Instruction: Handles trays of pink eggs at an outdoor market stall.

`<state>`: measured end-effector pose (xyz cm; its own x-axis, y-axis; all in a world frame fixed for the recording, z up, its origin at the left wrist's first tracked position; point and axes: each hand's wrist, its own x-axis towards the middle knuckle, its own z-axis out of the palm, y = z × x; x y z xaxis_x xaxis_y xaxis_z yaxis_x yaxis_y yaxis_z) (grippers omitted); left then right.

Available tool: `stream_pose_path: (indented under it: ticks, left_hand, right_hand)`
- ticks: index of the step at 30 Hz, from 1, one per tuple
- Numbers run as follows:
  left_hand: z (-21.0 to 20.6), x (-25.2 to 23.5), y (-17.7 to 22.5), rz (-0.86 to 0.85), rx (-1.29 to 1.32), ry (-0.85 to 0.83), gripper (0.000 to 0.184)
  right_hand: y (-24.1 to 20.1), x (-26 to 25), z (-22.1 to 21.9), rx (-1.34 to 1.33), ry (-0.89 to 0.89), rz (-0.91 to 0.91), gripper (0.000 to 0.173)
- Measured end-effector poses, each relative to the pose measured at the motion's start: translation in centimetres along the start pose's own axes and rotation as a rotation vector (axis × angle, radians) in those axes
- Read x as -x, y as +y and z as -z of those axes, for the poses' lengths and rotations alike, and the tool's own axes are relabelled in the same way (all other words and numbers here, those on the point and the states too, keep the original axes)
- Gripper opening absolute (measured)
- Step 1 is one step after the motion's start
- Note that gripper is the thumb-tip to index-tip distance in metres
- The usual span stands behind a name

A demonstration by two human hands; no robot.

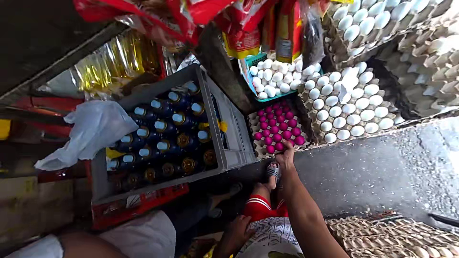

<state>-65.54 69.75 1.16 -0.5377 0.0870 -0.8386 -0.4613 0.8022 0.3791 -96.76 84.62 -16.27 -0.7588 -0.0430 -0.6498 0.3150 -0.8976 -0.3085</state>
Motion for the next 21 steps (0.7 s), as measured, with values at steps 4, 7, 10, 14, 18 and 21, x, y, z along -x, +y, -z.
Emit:
stream_pose_path:
  ticks: [4, 7, 10, 14, 18, 21]
  left_hand:
    - [-1.4, 1.2, 0.0, 0.019, 0.04, 0.004, 0.065]
    - [-1.7, 1.2, 0.2, 0.011, 0.068, -0.008, 0.066]
    - [-1.2, 0.5, 1.1, 0.014, 0.078, 0.011, 0.062]
    - [0.6, -0.4, 2.9, -0.042, 0.089, 0.054, 0.063]
    - [2.8, -1.5, 5.3, -0.151, 0.241, 0.086, 0.058]
    - [4.6, -3.1, 7.7, -0.198, 0.377, 0.098, 0.054]
  right_hand:
    - [-1.0, 2.2, 0.5, -0.006, -0.047, -0.021, 0.037]
    - [-2.3, 4.1, 1.5, 0.017, -0.14, -0.035, 0.044]
    - [-3.2, 5.9, 2.6, 0.006, -0.24, -0.026, 0.051]
    - [-5.1, 8.2, 2.0, 0.0, -0.338, -0.034, 0.046]
    - [-7.7, 10.6, -0.1, -0.006, -0.396, -0.06, 0.043]
    - [-10.6, 12.5, -1.9, 0.028, -0.418, -0.049, 0.041]
